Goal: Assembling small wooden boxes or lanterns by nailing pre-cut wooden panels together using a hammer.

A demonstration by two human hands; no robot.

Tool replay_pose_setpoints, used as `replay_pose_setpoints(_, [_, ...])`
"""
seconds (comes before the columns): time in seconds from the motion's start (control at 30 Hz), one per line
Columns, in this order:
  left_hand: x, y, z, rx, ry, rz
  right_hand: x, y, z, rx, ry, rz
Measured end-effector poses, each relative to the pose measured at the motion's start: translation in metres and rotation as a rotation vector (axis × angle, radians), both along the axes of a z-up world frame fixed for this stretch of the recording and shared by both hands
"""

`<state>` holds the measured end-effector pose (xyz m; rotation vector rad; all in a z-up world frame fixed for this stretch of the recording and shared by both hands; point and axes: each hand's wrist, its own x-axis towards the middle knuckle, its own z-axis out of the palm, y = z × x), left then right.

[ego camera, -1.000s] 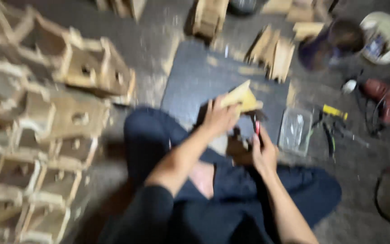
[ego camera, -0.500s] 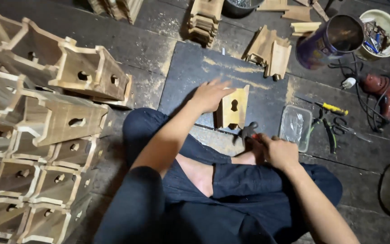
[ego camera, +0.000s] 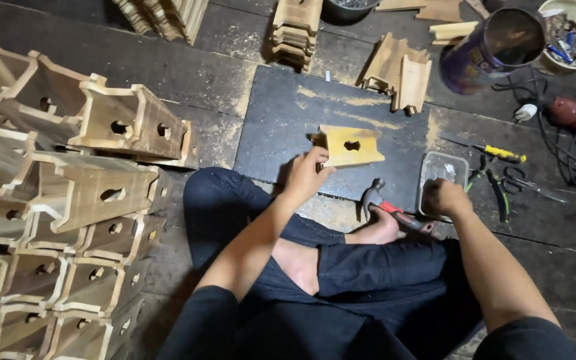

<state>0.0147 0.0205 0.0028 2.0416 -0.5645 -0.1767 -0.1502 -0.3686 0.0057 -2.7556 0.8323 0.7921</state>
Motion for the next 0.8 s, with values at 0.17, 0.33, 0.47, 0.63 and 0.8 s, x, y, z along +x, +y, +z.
replay_pose_setpoints(0.17, [-0.012,0.005,0.012,-0.07,0.045,0.026,0.001,-0.007,-0.03,-0.086,0.04,-0.025])
replay_pose_setpoints(0.33, [-0.011,0.003,0.008,-0.1,0.073,0.014,-0.004,-0.011,-0.031,-0.049,0.022,-0.006])
replay_pose_setpoints(0.47, [-0.007,0.001,0.014,-0.11,0.076,0.025,0.003,-0.038,-0.05,-0.012,-0.28,-0.137])
replay_pose_setpoints(0.63, [-0.014,-0.003,0.011,-0.142,0.095,0.016,0.015,0.033,0.033,0.078,-0.737,-0.145])
replay_pose_setpoints(0.8, [-0.018,-0.006,0.017,-0.145,0.07,-0.028,0.052,0.146,0.082,0.583,-1.224,-0.058])
